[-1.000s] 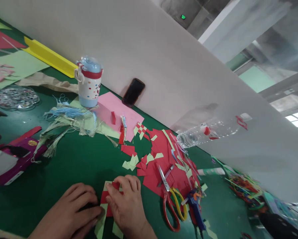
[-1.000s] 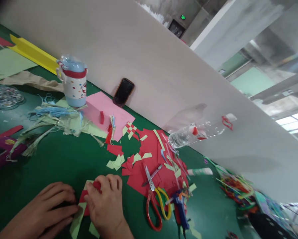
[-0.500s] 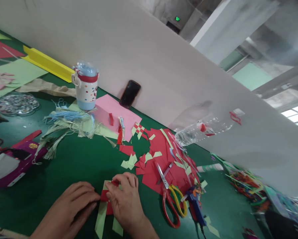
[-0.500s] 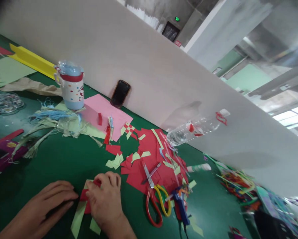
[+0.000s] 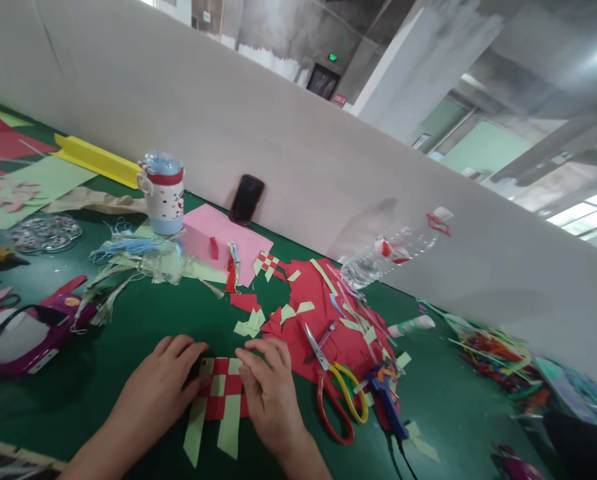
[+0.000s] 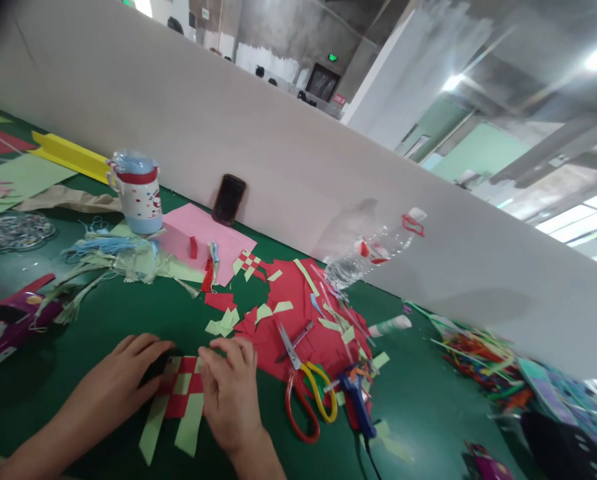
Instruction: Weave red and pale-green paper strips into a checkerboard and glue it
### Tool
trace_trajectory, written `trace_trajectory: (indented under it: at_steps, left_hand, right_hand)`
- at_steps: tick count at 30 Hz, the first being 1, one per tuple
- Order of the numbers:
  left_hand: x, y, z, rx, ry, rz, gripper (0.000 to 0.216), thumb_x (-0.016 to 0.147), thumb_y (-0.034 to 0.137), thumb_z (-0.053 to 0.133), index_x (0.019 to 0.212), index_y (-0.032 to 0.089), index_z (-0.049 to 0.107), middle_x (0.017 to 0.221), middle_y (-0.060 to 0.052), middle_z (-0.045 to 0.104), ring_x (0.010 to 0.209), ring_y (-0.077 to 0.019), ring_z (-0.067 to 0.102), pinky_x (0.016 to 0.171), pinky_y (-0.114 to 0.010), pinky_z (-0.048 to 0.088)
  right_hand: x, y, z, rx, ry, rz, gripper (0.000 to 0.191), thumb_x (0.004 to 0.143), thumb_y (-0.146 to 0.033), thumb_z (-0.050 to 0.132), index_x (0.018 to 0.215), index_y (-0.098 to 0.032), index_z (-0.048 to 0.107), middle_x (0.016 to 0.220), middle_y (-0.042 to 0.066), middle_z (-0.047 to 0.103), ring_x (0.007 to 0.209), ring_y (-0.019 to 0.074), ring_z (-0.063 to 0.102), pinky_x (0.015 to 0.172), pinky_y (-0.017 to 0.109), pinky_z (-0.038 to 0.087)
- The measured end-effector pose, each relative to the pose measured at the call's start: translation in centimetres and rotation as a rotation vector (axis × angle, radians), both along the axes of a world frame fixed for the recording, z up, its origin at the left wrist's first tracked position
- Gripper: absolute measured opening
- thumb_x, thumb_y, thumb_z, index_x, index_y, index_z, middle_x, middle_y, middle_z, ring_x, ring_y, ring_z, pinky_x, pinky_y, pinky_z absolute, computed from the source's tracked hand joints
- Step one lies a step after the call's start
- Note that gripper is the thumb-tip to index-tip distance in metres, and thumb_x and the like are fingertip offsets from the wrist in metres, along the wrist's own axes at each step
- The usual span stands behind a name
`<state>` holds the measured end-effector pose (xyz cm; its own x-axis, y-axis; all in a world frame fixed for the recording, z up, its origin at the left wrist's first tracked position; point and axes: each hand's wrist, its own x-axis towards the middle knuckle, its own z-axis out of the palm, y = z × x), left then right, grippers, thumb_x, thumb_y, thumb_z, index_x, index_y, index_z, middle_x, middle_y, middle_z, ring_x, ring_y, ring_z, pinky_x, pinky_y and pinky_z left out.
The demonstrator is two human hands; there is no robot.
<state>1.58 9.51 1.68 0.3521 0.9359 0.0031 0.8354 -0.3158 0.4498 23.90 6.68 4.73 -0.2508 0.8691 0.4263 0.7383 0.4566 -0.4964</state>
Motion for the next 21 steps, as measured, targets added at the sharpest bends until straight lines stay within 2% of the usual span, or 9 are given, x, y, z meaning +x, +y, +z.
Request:
trace_trajectory:
  at_steps: [2, 5, 10, 14, 18, 21]
  left_hand:
    - [0.7, 0.2, 0.8, -0.031, 0.043, -0.022, 0.044, 0.081, 0.018, 0.061, 0.124, 0.017, 0.072, 0.119, -0.014, 0.072, 0.112, -0.0337, 0.063, 0.096, -0.048, 0.051]
    - [1.3, 0.4, 1.2, -0.039, 0.05, -0.036, 0.041, 0.078, 0.016, 0.06, 0.117, 0.016, 0.072, 0.116, -0.015, 0.07, 0.11, -0.0351, 0.061, 0.093, -0.049, 0.05]
    - [1.4, 0.7, 1.0, -0.074, 0.03, -0.047, 0.017, 0.079, 0.019, 0.06, 0.094, 0.021, 0.068, 0.109, -0.012, 0.067, 0.102, -0.0324, 0.058, 0.084, -0.043, 0.047]
    - [1.4, 0.7, 1.2, -0.118, -0.008, -0.029, 0.006, 0.079, 0.023, 0.059, 0.085, 0.024, 0.057, 0.1, -0.009, 0.065, 0.096, -0.0305, 0.059, 0.077, -0.039, 0.044]
    - [1.3, 0.3, 1.4, -0.185, -0.059, -0.019, 0.005, 0.084, 0.023, 0.053, 0.087, 0.026, 0.051, 0.083, 0.0, 0.065, 0.078, -0.0222, 0.062, 0.068, -0.032, 0.042]
    - [1.2, 0.2, 1.4, -0.291, -0.258, 0.059, 0.017, 0.088, 0.034, 0.054, 0.104, 0.027, 0.052, 0.091, 0.0, 0.068, 0.079, -0.0199, 0.067, 0.069, -0.029, 0.048]
  right_hand:
    - [1.2, -0.8, 0.5, -0.003, 0.014, -0.046, 0.028, 0.103, -0.015, 0.051, 0.119, -0.025, 0.071, 0.116, 0.01, 0.067, 0.109, 0.0254, 0.059, 0.091, 0.043, 0.055]
    - [3.0, -2.4, 0.4, -0.005, 0.022, -0.117, 0.026, 0.104, -0.017, 0.051, 0.117, -0.025, 0.072, 0.116, 0.01, 0.067, 0.108, 0.0252, 0.061, 0.089, 0.041, 0.056]
    - [4.6, -4.6, -0.7, -0.018, 0.019, -0.205, 0.024, 0.103, -0.021, 0.053, 0.113, -0.025, 0.074, 0.116, 0.011, 0.068, 0.107, 0.026, 0.063, 0.089, 0.041, 0.056]
    - [5.0, -5.5, -1.6, -0.039, 0.091, -0.224, 0.024, 0.101, -0.021, 0.055, 0.111, -0.025, 0.076, 0.115, 0.011, 0.069, 0.107, 0.0261, 0.065, 0.09, 0.041, 0.057]
    - [5.5, -5.5, -2.4, -0.169, 0.28, -0.203, 0.032, 0.098, -0.023, 0.059, 0.128, -0.026, 0.07, 0.123, 0.012, 0.069, 0.113, 0.0261, 0.067, 0.096, 0.042, 0.058]
    - [5.5, -4.8, -2.8, -0.363, 0.544, -0.17, 0.055, 0.093, -0.031, 0.069, 0.146, -0.025, 0.055, 0.136, 0.014, 0.065, 0.123, 0.0266, 0.065, 0.101, 0.042, 0.057]
